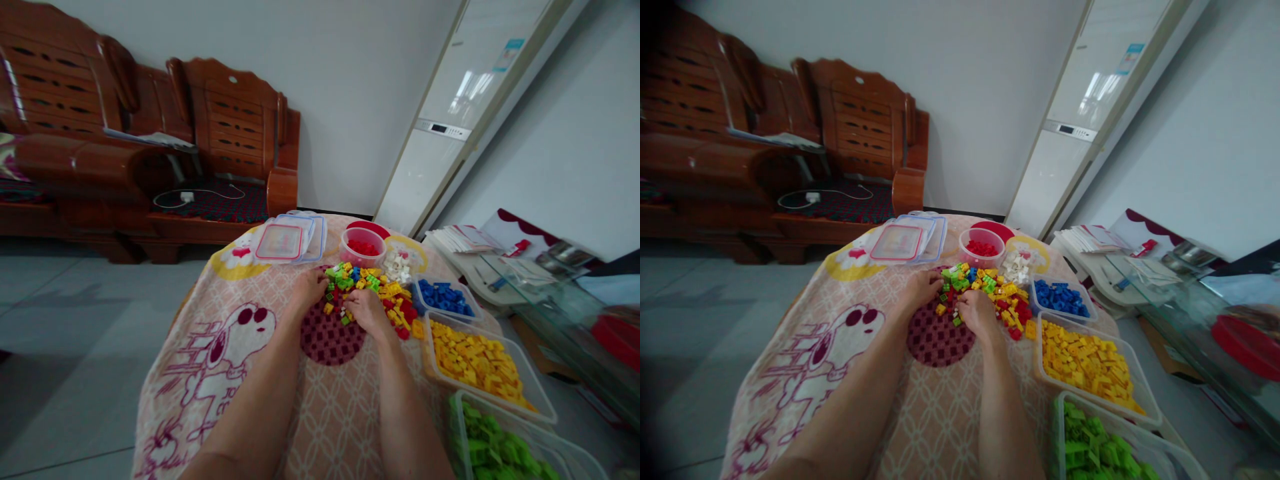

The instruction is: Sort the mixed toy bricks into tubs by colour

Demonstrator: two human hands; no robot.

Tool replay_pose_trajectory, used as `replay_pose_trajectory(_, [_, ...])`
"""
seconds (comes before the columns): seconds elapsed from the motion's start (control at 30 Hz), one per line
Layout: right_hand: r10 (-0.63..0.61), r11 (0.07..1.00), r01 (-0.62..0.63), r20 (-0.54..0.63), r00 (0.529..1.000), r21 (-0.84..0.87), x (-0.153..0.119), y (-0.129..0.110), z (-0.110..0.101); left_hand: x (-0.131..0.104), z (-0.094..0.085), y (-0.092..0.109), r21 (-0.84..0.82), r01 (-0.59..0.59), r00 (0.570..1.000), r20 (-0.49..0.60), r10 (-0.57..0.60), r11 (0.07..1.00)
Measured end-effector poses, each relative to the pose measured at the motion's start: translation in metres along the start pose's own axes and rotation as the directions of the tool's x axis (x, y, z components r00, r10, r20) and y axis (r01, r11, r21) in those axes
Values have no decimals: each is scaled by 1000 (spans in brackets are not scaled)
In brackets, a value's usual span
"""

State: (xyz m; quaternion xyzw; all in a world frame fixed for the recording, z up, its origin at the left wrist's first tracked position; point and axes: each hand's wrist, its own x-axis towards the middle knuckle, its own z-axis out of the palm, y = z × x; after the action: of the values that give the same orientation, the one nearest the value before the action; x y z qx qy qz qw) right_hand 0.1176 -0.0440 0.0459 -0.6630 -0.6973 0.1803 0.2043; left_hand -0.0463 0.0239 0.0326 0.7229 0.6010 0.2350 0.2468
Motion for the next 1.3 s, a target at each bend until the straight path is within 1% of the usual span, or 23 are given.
replay_pose_trajectory(0.13, [-45, 999, 45, -28, 999, -17, 0, -2, 2, 0, -1, 0, 12, 7, 1000, -2, -7, 1000])
replay_pose_trajectory(0.2, [-61, 996, 61, -13, 998, -62, -1, -3, 1, 0, -1, 1, 18, 8, 1000, 0, -8, 1000])
replay_pose_trajectory(0.37, [-74, 955, 100, 101, 992, -279, -6, -9, -3, 1, 0, 1, 20, 8, 1000, 0, -8, 1000])
replay_pose_trajectory(0.5, [-51, 902, 89, 100, 994, -422, -9, -16, -2, 0, -2, 2, 16, 13, 1000, 1, -13, 1000])
replay_pose_trajectory(0.6, [-18, 866, 65, 101, 995, -496, -9, -19, -1, -2, -4, 4, 21, 7, 1000, 11, -7, 1000])
replay_pose_trajectory(0.73, [-41, 860, 92, 112, 993, -503, -9, -18, -1, -3, -5, 6, 33, -1, 1000, 4, 0, 999])
replay_pose_trajectory(0.87, [-61, 881, 104, 106, 992, -462, -7, -13, 1, -2, -3, 4, 53, 0, 1000, -7, 1, 999])
replay_pose_trajectory(0.93, [-74, 915, 101, 82, 994, -391, -6, -10, 1, -2, -3, 3, 51, 1, 1000, -11, 0, 999])
replay_pose_trajectory(1.0, [-77, 962, 81, 24, 997, -260, -3, -6, 1, -1, -2, 3, 40, 0, 1000, -13, 0, 999])
replay_pose_trajectory(1.07, [-46, 997, 43, -50, 998, -59, -1, -1, 0, -1, -2, 2, 28, -5, 1000, -10, 5, 1000])
replay_pose_trajectory(1.1, [-9, 997, 15, -77, 997, 69, 0, 2, -1, -1, -2, 2, 24, -7, 1000, -6, 7, 1000])
replay_pose_trajectory(1.13, [42, 978, -23, -87, 995, 209, 0, 6, -2, -1, -2, 2, 21, -9, 1000, -1, 9, 1000])
replay_pose_trajectory(1.17, [101, 935, -66, -83, 991, 348, 1, 10, -3, -1, -2, 2, 19, -11, 1000, 4, 11, 1000])
replay_pose_trajectory(1.23, [214, 809, -133, -75, 974, 573, 2, 18, -5, -1, -2, 2, 15, -7, 1000, 11, 6, 1000])
replay_pose_trajectory(1.3, [322, 684, -122, -148, 935, 719, 5, 27, -9, -1, -1, 1, 7, 0, 1000, 13, 0, 1000])
